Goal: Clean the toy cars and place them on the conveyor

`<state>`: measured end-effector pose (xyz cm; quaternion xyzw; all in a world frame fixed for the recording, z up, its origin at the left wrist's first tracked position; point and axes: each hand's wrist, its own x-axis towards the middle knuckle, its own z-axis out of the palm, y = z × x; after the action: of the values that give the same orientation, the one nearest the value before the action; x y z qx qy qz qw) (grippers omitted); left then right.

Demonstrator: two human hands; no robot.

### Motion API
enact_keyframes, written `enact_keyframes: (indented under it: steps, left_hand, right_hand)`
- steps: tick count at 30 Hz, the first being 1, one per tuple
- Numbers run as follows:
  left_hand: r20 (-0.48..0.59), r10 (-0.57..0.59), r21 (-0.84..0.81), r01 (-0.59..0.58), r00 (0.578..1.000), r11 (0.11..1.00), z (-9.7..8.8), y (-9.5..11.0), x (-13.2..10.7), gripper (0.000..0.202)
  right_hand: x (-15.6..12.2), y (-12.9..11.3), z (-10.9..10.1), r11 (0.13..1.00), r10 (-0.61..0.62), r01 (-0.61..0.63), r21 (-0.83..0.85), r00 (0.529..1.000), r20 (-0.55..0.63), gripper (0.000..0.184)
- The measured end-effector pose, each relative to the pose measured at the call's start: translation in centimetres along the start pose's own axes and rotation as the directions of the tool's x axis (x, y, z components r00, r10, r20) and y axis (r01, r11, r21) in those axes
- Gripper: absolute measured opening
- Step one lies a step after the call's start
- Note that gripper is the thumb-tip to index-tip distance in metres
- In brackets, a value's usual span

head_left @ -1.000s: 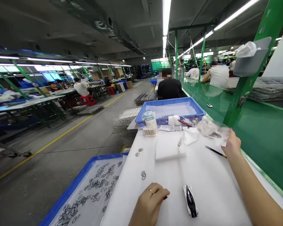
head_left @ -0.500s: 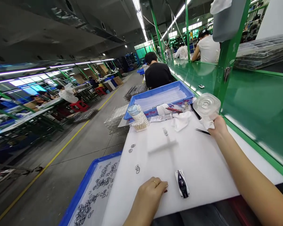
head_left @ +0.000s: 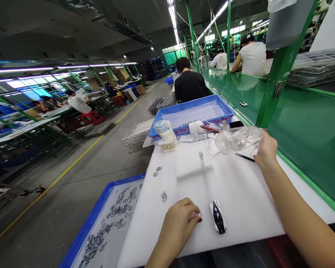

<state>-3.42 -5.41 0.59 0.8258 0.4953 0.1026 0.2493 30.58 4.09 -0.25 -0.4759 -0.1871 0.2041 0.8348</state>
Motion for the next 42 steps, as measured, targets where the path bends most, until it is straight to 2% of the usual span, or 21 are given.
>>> enact_keyframes:
  steps: [2,3,4,6,7,8,10,11,12,14,16,18,19,21,23,25,28,32,36,38,42]
  left_hand:
    - [-0.084,-0.002,-0.162,-0.012,0.996,0.987,0.4,0.0,-0.5,0.016]
    - [-0.122,-0.011,-0.259,-0.022,0.992,0.966,0.6,0.2,-0.8,0.014]
    - [-0.153,-0.026,-0.359,-0.031,0.988,0.933,1.0,0.4,-1.1,0.011]
    - [-0.174,-0.069,-0.572,-0.044,0.982,0.819,1.8,1.0,-1.7,0.007]
    - [-0.159,-0.09,-0.691,-0.046,0.983,0.721,2.3,1.3,-1.9,0.006]
    - [-0.127,-0.11,-0.808,-0.039,0.986,0.588,2.9,1.7,-2.1,0.007]
    - [-0.04,-0.141,-0.974,-0.007,0.989,0.227,3.8,2.2,-2.1,0.016]
    - [0.001,-0.154,-0.999,0.008,0.988,0.043,4.3,2.4,-2.0,0.021]
    - [0.037,-0.163,-0.994,0.018,0.986,-0.112,4.6,2.5,-1.9,0.025]
    - [0.087,-0.172,-0.95,0.03,0.981,-0.31,5.2,2.5,-1.7,0.027]
    - [0.109,-0.156,-0.914,0.037,0.982,-0.403,5.5,2.4,-1.5,0.026]
    - [0.106,-0.134,-0.893,0.035,0.985,-0.448,5.6,2.3,-1.5,0.025]
    - [0.101,-0.123,-0.887,0.034,0.987,-0.461,5.7,2.2,-1.5,0.025]
    - [0.103,-0.099,-0.878,0.044,0.99,-0.476,5.6,2.0,-1.5,0.024]
    - [0.121,-0.085,-0.875,0.066,0.989,-0.48,5.6,1.9,-1.5,0.025]
    - [0.132,-0.081,-0.878,0.079,0.988,-0.472,5.7,1.9,-1.5,0.027]
    - [0.134,-0.086,-0.885,0.08,0.987,-0.459,5.9,2.0,-1.5,0.027]
    - [0.128,-0.162,-0.889,0.041,0.978,-0.456,5.9,2.2,-1.6,0.027]
    - [0.118,-0.202,-0.89,0.013,0.972,-0.456,5.7,2.3,-1.7,0.026]
    - [0.105,-0.184,-0.894,0.012,0.977,-0.448,5.6,2.4,-1.6,0.025]
    - [0.079,-0.174,-0.917,0.002,0.982,-0.399,5.7,2.6,-1.5,0.022]
  right_hand:
    - [-0.4,-1.7,0.4,0.973,-0.182,0.179,-0.143,0.983,-0.01,0.029]
    - [-0.7,-2.5,0.8,0.909,-0.322,0.324,-0.261,0.945,0.051,0.034]
    - [-1.2,-3.2,1.2,0.802,-0.448,0.473,-0.366,0.88,0.157,0.038]
    - [-2.3,-4.1,2.4,0.517,-0.555,0.736,-0.437,0.677,0.484,0.043]
    - [-2.8,-4.4,3.1,0.417,-0.522,0.822,-0.388,0.566,0.638,0.043]
    - [-3.4,-4.5,3.7,0.383,-0.464,0.867,-0.318,0.478,0.745,0.041]
    - [-4.1,-4.7,5.0,0.371,-0.353,0.901,-0.225,0.361,0.863,0.035]
    - [-4.2,-4.9,5.6,0.388,-0.321,0.895,-0.219,0.354,0.878,0.032]
    - [-4.3,-5.3,6.0,0.427,-0.318,0.871,-0.242,0.396,0.862,0.027]
    - [-4.3,-6.4,6.6,0.56,-0.347,0.776,-0.29,0.538,0.768,0.02]
    - [-5.0,-7.9,6.4,0.736,-0.367,0.623,-0.264,0.695,0.618,0.026]
    - [-6.8,-9.0,5.3,0.86,-0.327,0.48,-0.174,0.779,0.535,0.03]
    - [-8.2,-9.4,4.3,0.892,-0.282,0.429,-0.145,0.778,0.562,0.031]
    - [-11.6,-9.4,2.0,0.896,-0.228,0.424,-0.134,0.696,0.681,0.029]
    - [-15.1,-8.8,-0.4,0.811,-0.107,0.541,-0.223,0.512,0.852,0.012]
    - [-17.7,-7.7,-1.9,0.767,-0.118,0.622,-0.154,0.373,0.92,0.005]
    - [-19.8,-6.2,-2.2,0.727,-0.208,0.684,-0.06,0.302,0.931,0.01]
    - [-20.3,-5.8,-1.3,0.569,-0.279,0.822,0.02,0.17,0.945,0.01]
    - [-20.1,-7.1,-1.2,0.529,-0.189,0.845,0.081,0.025,0.982,0.024]
    - [-19.8,-7.8,-1.4,0.518,-0.14,0.852,0.069,0.005,0.99,0.023]
    - [-20.1,-8.1,-1.4,0.504,-0.152,0.864,0.018,0.068,0.986,0.014]
